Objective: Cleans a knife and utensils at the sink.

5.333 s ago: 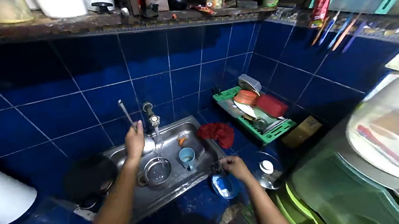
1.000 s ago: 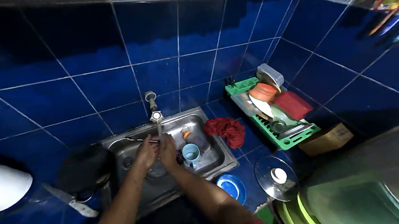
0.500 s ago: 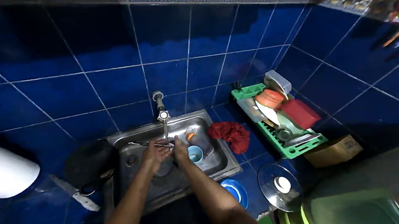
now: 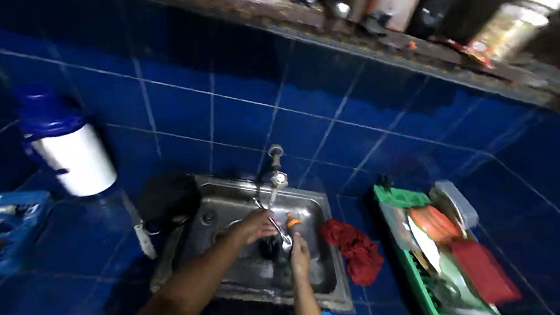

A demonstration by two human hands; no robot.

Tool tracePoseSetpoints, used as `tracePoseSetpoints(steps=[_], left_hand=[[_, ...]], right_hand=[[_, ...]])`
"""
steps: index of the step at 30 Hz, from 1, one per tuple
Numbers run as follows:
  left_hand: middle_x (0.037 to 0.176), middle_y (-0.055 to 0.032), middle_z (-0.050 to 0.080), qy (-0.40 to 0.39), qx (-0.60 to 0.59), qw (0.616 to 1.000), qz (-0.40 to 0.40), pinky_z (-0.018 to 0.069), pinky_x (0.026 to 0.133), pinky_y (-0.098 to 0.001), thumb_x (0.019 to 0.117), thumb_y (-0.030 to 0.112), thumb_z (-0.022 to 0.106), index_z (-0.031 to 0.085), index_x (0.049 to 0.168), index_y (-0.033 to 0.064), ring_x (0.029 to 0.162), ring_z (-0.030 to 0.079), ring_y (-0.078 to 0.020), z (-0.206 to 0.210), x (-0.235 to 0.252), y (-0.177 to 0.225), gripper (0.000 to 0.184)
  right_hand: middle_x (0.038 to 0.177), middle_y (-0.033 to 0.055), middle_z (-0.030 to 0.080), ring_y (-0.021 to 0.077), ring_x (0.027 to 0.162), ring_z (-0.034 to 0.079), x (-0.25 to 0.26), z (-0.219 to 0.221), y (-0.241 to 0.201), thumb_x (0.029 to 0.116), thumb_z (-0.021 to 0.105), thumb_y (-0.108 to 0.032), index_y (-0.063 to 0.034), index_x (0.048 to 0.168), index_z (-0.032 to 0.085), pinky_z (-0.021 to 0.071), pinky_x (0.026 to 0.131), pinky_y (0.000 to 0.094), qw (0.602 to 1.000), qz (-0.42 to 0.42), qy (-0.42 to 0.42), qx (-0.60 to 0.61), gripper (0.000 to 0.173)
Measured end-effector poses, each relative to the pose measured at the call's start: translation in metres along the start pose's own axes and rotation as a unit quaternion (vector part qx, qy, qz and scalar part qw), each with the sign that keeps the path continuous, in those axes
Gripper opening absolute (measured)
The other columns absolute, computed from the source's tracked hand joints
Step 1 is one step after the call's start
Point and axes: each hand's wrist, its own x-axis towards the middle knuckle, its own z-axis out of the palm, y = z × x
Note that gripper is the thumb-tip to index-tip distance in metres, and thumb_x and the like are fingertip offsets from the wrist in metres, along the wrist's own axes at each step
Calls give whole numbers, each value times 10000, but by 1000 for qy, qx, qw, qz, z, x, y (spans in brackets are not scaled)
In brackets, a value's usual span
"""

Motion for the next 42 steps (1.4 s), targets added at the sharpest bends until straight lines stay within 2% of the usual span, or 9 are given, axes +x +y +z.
tracePoseSetpoints(steps=[5, 11, 17, 21, 26, 29, 34, 38, 42], left_hand=[[1128, -205, 622, 105, -39, 993, 32, 588, 829, -433, 1094, 314, 481, 489, 1385, -9, 907, 676, -278, -8, 1, 5, 434], [1042, -158, 651, 62, 209, 967, 133, 525, 847, -433, 973, 198, 673, 585, 1204, -35, 904, 624, -224, -22, 1, -6, 340], [1068, -150, 675, 168, 39, 978, 121, 540, 814, -374, 1043, 194, 576, 500, 1351, -9, 879, 654, -193, -34, 9, -10, 377], [1244, -257, 614, 167, 115, 971, 123, 473, 1015, -515, 1111, 381, 407, 563, 1323, -47, 1134, 609, -342, -22, 4, -36, 502], [845, -104, 591, 138, -28, 988, 66, 557, 644, -348, 1122, 457, 305, 475, 1332, 11, 632, 609, -188, -8, 7, -26, 521], [816, -82, 551, 153, 19, 985, 83, 515, 611, -338, 1123, 444, 312, 468, 1354, 36, 614, 551, -178, -3, 13, -19, 494], [1281, -248, 636, 155, 203, 954, 157, 466, 1045, -535, 1110, 505, 292, 611, 1325, -10, 1176, 626, -348, 3, 20, -21, 642], [1033, -205, 648, 110, 168, 967, 156, 554, 756, -448, 1117, 357, 395, 449, 1500, 99, 781, 644, -273, 14, 10, -17, 464], [1197, -275, 639, 64, 240, 951, 183, 512, 967, -494, 1121, 305, 394, 533, 1383, -43, 1039, 660, -345, 14, -5, -9, 457]], right_hand=[[1451, 299, 532, 449, 1336, 535, -6, 15, -2, 978, 696, -186, 5, 1427, 579, 445, 1118, 595, 949, -249, -94, -169, 501], [1028, 197, 704, 253, 810, 704, 12, 39, -18, 1061, 581, -226, 35, 1284, 603, 613, 710, 439, 963, 30, -264, 40, 344], [665, 23, 570, 41, 426, 422, 4, 59, -26, 1052, 593, -208, -4, 1105, 603, 366, 380, 204, 965, 98, -217, 108, 211], [743, 194, 614, 271, 577, 561, -1, 47, -22, 1094, 441, -479, 69, 1002, 681, 507, 577, 488, 976, 12, -160, -145, 605], [789, 151, 638, 215, 652, 638, -16, -3, 0, 1110, 377, -488, 85, 1127, 632, 581, 656, 409, 949, 92, -260, -153, 628], [1001, 214, 657, 274, 794, 662, -16, -30, -4, 1121, 423, -363, 71, 1295, 583, 575, 732, 457, 927, 76, -290, -225, 494], [1320, 302, 621, 425, 1197, 633, 14, -28, -100, 1030, 631, -275, 64, 1380, 571, 503, 1043, 576, 936, -266, -114, -198, 491], [1342, 289, 611, 436, 1167, 650, 22, 1, -205, 983, 707, -357, -42, 1496, 516, 529, 990, 596, 874, -378, -108, -285, 631], [1158, 210, 727, 409, 1077, 698, 31, 18, -239, 993, 684, -377, -99, 1295, 703, 532, 956, 619, 772, -383, -168, -479, 412]])
